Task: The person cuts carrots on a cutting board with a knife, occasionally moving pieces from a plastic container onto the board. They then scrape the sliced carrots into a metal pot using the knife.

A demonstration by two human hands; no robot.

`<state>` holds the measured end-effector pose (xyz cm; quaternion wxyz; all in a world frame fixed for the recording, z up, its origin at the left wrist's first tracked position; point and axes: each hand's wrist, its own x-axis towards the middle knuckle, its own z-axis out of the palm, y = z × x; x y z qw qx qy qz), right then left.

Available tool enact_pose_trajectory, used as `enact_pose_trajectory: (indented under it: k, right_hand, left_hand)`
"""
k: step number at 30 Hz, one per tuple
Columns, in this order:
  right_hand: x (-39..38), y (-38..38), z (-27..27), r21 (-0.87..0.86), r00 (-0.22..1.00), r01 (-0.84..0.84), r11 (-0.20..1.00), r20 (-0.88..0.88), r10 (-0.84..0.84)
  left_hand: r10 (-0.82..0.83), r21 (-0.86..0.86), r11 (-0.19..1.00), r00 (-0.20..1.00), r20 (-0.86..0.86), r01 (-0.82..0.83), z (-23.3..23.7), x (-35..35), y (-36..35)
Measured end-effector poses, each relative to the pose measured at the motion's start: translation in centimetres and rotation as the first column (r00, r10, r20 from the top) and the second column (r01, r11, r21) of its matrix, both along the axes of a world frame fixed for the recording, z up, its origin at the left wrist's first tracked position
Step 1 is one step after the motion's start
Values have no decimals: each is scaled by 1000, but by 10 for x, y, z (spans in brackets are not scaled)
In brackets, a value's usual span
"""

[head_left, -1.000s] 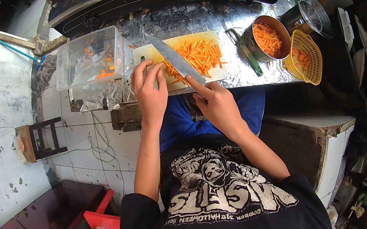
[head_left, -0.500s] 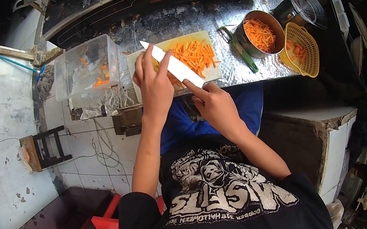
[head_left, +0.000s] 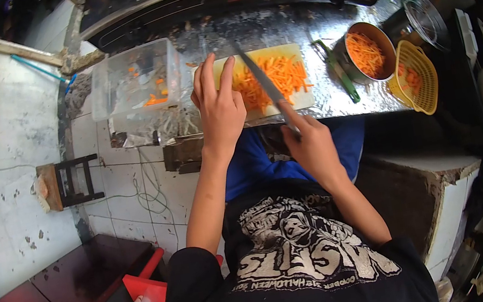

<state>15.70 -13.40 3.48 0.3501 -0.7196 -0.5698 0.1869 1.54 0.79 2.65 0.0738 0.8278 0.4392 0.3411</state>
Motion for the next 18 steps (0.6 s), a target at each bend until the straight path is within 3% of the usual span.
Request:
enact_pose_trajectory:
  k: [4,5,7,8,10,14,16,18]
  right_hand:
    - [12,-7,3,29,991,52,998,-125,-48]
    - [14,-10,7,-15,989,85,996,-118,-86]
    - [20,-14,9,-72,982,130,989,-127,-139]
    - [23,-15,9,-68,983,123,990,-127,-131]
    - [28,-16,10,-151,963,187,971,-165,-211]
    - [31,-16,4,-120,950,227,966,-189,-247]
    - [32,-15,3,-132,952,222,966,-182,-244]
    - [32,-15,3,-144,954,217,966,-177,-241]
  left_hand:
    - [153,76,983,975,158,-167,19,-49,38]
    - [162,79,981,974,157,-176,24,-67,53]
    - [208,-120,971,978,-9,-208,32,-102,86]
    - [216,-117,970,976,-7,-215,32,-115,101]
    - [-62,-383,923,969,-238,-35,28,-133,122]
    - [-184,-504,864,932,-313,1,21,-135,143]
    - [-262,-605,793,857,-445,-72,22,-129,150]
    - [-278,-608,793,866,-417,-39,10,-130,157]
